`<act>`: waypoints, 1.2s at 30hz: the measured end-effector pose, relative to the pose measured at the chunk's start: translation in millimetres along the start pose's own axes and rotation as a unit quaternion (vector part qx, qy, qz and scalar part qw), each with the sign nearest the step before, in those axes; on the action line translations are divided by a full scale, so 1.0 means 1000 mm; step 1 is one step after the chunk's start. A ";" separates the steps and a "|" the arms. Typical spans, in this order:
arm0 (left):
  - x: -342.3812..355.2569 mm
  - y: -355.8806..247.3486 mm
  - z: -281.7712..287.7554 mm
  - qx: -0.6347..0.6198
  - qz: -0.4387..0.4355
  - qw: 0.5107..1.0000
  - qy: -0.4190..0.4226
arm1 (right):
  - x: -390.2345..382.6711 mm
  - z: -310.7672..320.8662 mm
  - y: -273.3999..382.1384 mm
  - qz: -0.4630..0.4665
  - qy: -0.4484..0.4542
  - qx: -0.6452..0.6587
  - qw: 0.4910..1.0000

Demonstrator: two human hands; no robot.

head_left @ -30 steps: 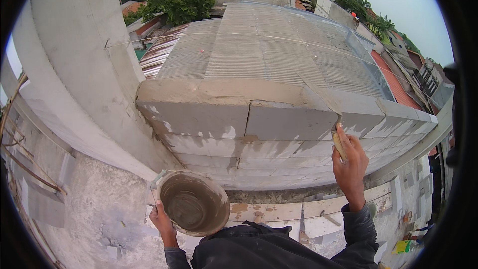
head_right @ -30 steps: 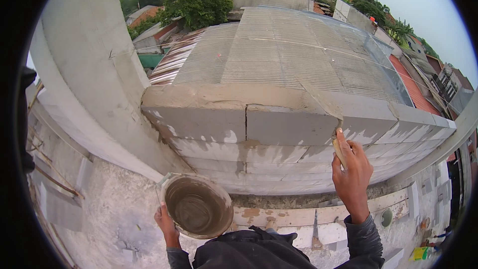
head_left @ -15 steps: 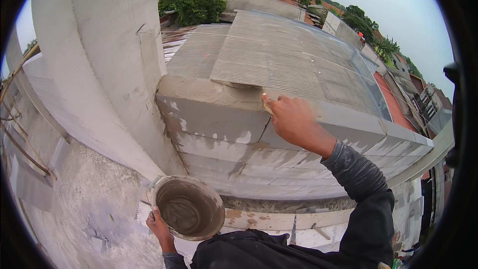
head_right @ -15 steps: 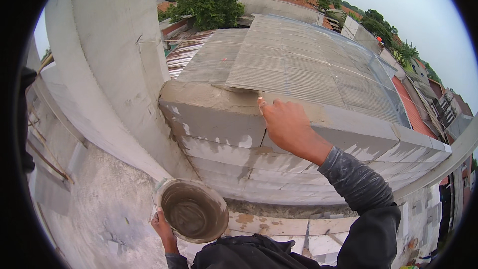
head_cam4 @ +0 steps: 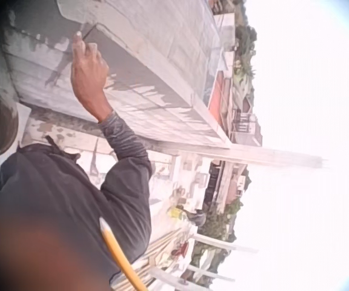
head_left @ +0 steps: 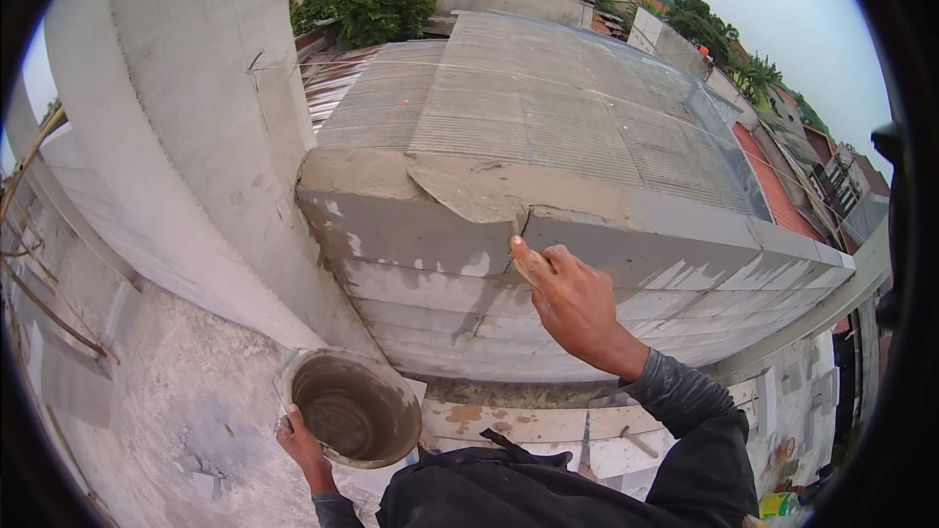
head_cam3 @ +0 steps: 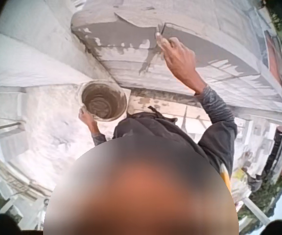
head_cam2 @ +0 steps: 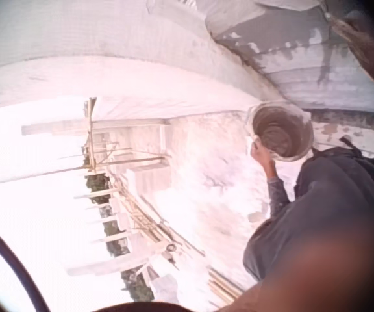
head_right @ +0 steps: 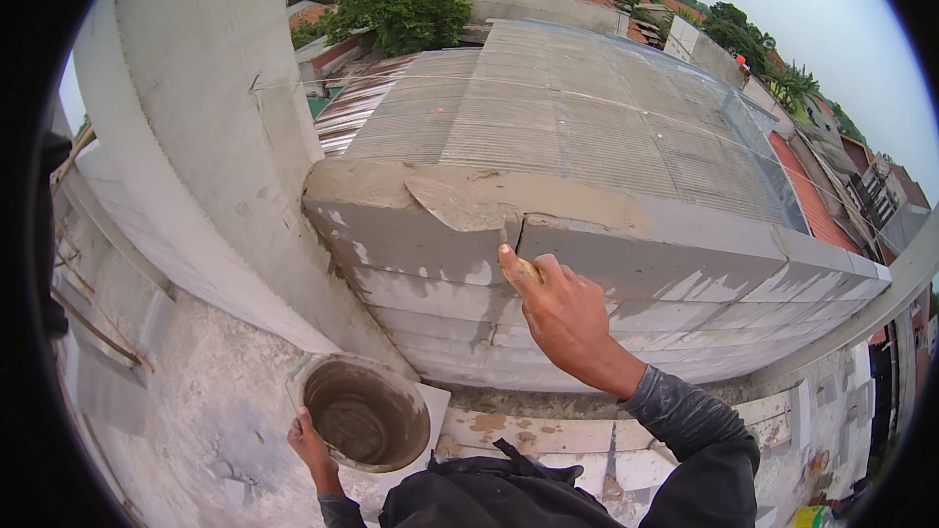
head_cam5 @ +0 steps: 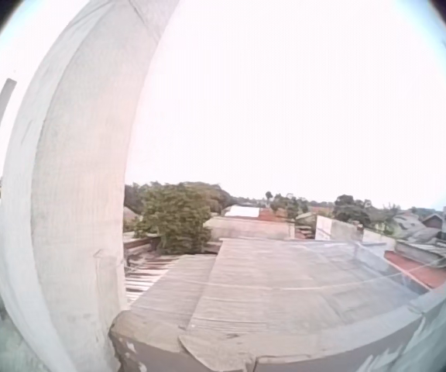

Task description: The person pours water onto a rooftop surface, then scoops cement from a bucket and applies it to the roof edge using a trowel. They place a large white tile onto the wet cement and press it into position, then continue applying cement to secure the tile.

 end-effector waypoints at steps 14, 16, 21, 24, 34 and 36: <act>-0.022 0.003 -0.061 0.010 0.024 0.998 0.065 | -0.123 0.028 -0.095 -0.075 -0.102 -0.043 0.991; -0.029 0.002 -0.076 0.010 0.026 0.996 0.082 | -0.142 0.031 -0.089 -0.049 -0.116 -0.021 0.992; -0.050 -0.011 -0.112 -0.035 0.029 0.990 0.135 | -0.164 0.052 -0.106 -0.104 -0.129 -0.014 0.986; -0.060 -0.020 -0.133 -0.025 0.032 0.985 0.166 | -0.163 0.053 -0.137 -0.135 -0.141 -0.053 0.979; -0.093 -0.096 -0.174 0.093 -0.110 0.971 0.193 | -0.200 -0.033 -0.039 0.016 0.092 0.179 0.979; -0.103 -0.114 -0.185 0.119 -0.121 0.962 0.213 | -0.179 -0.070 -0.015 0.068 0.136 0.169 0.974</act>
Point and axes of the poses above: each hand's wrist, its own x-axis towards the middle knuckle, its own z-axis out of the back of the hand, y = z × x, the point moved 7 cm from there along x, towards the middle knuckle, and after that the axes turned 5 degrees about -y, right-handed, at the moved point
